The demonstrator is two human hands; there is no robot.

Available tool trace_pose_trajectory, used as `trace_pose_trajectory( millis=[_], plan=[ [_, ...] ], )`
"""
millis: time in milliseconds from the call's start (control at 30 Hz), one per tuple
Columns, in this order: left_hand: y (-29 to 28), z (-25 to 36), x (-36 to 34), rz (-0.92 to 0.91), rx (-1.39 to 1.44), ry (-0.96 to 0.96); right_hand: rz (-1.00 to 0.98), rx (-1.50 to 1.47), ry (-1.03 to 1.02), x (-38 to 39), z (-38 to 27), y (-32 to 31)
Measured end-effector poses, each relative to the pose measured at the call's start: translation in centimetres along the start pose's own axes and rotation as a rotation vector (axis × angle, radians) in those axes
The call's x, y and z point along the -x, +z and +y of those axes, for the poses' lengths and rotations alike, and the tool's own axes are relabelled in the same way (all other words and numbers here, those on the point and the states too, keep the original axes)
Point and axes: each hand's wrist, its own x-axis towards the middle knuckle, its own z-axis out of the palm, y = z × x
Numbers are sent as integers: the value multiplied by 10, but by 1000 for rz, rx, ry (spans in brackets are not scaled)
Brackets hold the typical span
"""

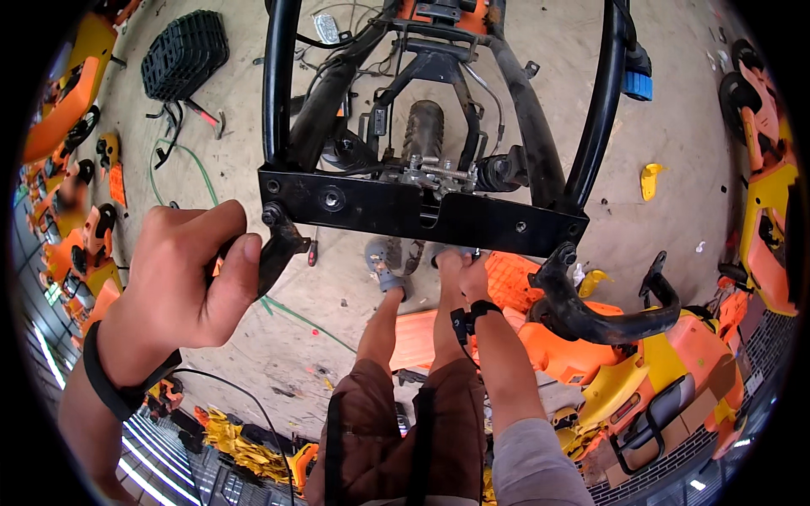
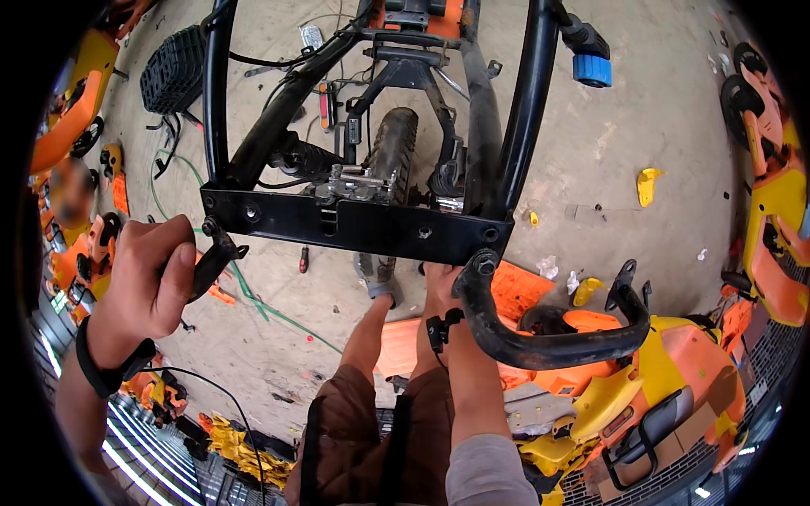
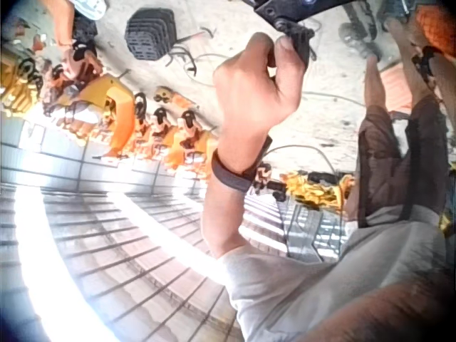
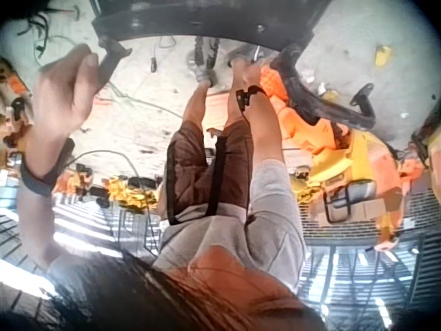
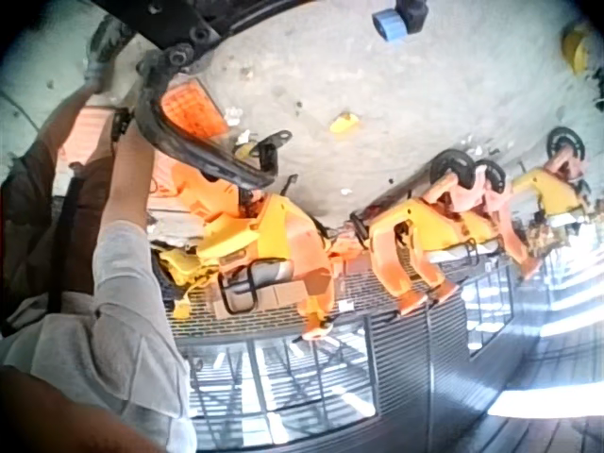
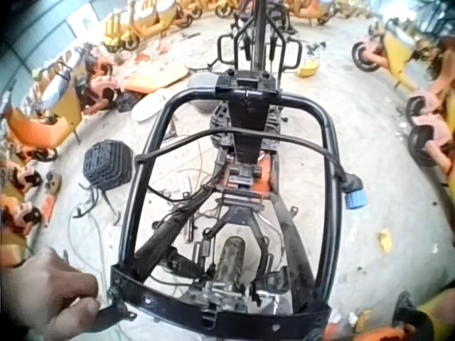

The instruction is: The person works on a disassembled electric scooter in a workshop filled with similar scooters. They use a wrench to tighten bolts on the rear wheel and frame, then move to another scooter to adjust the handlebar stem.

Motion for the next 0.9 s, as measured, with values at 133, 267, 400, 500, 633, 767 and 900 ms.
trace_pose_trajectory(
  millis=[133,267,400,500,633,767,900],
  plan=[
    [-1,1,-4,-38,-36,-3,-72,52,93,-7,-18,-38],
    [0,-1,0,16,-5,9,-412,-386,548,-24,-134,-108],
    [3,-1,5,48,-9,-10,-326,-321,638,-22,-157,-104],
    [0,0,1,36,-61,43,-282,-40,514,-30,-108,-85],
    [1,-1,-8,11,-61,83,40,466,-104,-1,22,-62],
    [1,-7,3,17,-66,36,-118,-172,153,4,-26,-39],
    [1,0,0,-29,11,-11,4,172,10,15,16,-36]
  ],
)
